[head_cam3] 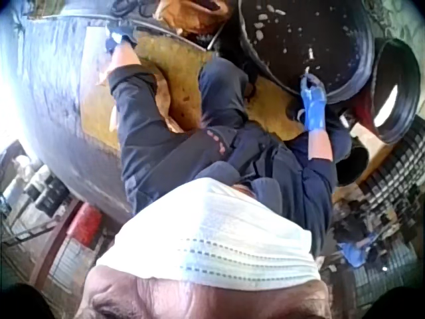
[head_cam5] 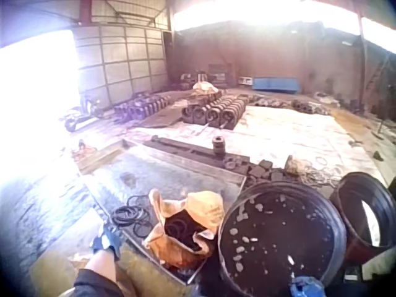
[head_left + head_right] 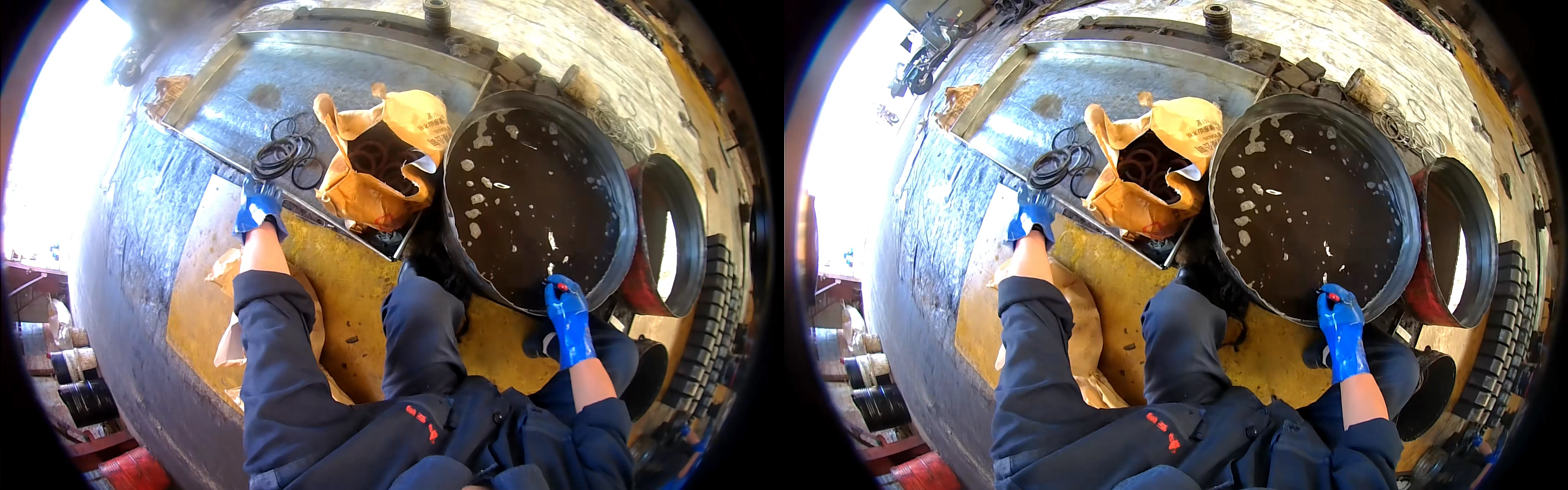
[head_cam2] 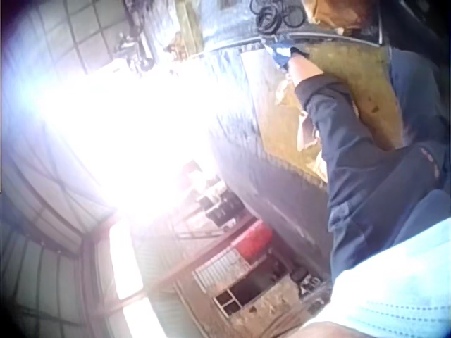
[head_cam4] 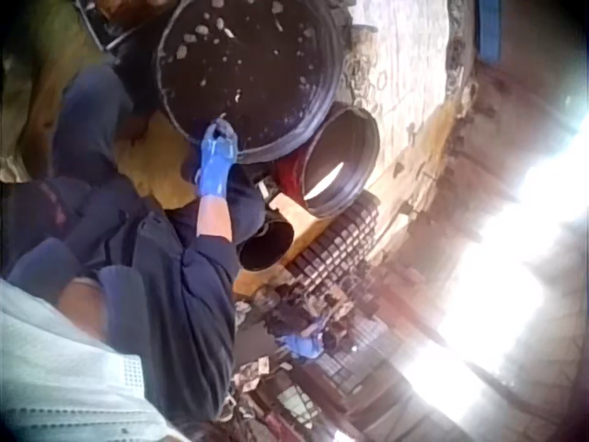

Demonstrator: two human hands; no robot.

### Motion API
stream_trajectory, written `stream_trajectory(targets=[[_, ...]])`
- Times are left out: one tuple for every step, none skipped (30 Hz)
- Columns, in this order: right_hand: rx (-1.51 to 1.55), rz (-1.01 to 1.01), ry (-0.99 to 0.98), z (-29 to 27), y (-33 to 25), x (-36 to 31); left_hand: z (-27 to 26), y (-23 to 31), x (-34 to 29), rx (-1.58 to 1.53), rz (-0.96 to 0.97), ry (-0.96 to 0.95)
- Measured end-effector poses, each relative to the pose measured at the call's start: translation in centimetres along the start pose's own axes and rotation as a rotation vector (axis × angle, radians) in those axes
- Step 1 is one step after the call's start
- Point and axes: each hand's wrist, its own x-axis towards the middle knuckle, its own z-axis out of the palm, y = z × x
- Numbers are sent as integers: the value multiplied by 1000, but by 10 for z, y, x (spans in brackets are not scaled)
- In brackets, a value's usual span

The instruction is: The person cleans metal rings by submerging them in a bucket of liquid and scrubbing them with a brush.

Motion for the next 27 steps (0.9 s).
stream_trajectory(targets=[[11, -9, 25, 2, 2, -3, -6, 5, 5, -99, -17, -26], [21, -18, 51, 4, 4, -2, -13, 6, 4, -163, -27, -63], [-12, -27, 45, 2, 6, -3, -19, -7, -4, -201, -53, -73], [-25, 2, 35, 0, 8, -5, -25, -19, -13, -223, -77, -69], [-16, 22, 25, 0, -1, -4, -18, -11, -30, -157, -84, 13], [-6, 41, 14, 1, -6, -5, -30, -9, -27, -129, -56, -26], [-18, 21, 15, 5, -5, -6, -37, -4, -31, -98, -26, -65], [-35, 1, 28, 7, -4, -5, -29, 1, -37, -75, 1, -112], [-50, -18, 42, 9, -3, -5, -20, 8, -43, -9, 53, -122], [-56, -23, 50, 11, -3, -4, -7, 16, -47, 60, 106, -133], [-83, -12, 63, 8, 1, -6, 22, 9, -56, 121, 134, -151], [-112, 6, 78, 3, 8, -10, 53, 3, -65, 183, 159, -175], [-48, 20, 132, 5, 18, -12, 93, 4, -71, 177, 138, -162], [-88, 33, 149, -1, 27, -14, 138, -10, -88, 65, 44, -206], [-41, 9, 154, 6, 19, -8, 167, 10, -85, 253, 123, -194], [-54, -34, 160, 21, 14, 1, 189, 39, -76, 225, 132, -272], [-21, -5, 74, 21, -27, 7, 204, 82, -70, 223, 154, -339], [-103, 92, 26, 9, -8, 2, 252, 15, -107, 230, 94, -291], [-108, 116, -10, 2, 2, 1, 282, -20, -135, 265, 46, -443], [-119, 165, -81, -11, -2, -1, 305, -50, -162, 305, 3, -592], [-127, 155, -93, -15, 18, -7, 332, -98, -206, 488, -105, -659], [-134, 149, -152, -20, 3, 3, 344, -116, -215, 544, -31, -894], [-72, 52, -37, -19, -13, 10, 357, -124, -220, 587, 68, -1124], [-70, 55, 69, -26, -9, -8, 341, -184, -268, 643, -18, -1138], [-78, 103, 2, -26, 12, -16, 331, -239, -327, 699, -100, -1165], [-71, 72, -39, -31, 14, -22, 316, -274, -360, 791, -80, -1139], [-104, 51, -122, -39, 14, -25, 301, -298, -387, 853, -78, -1133]])
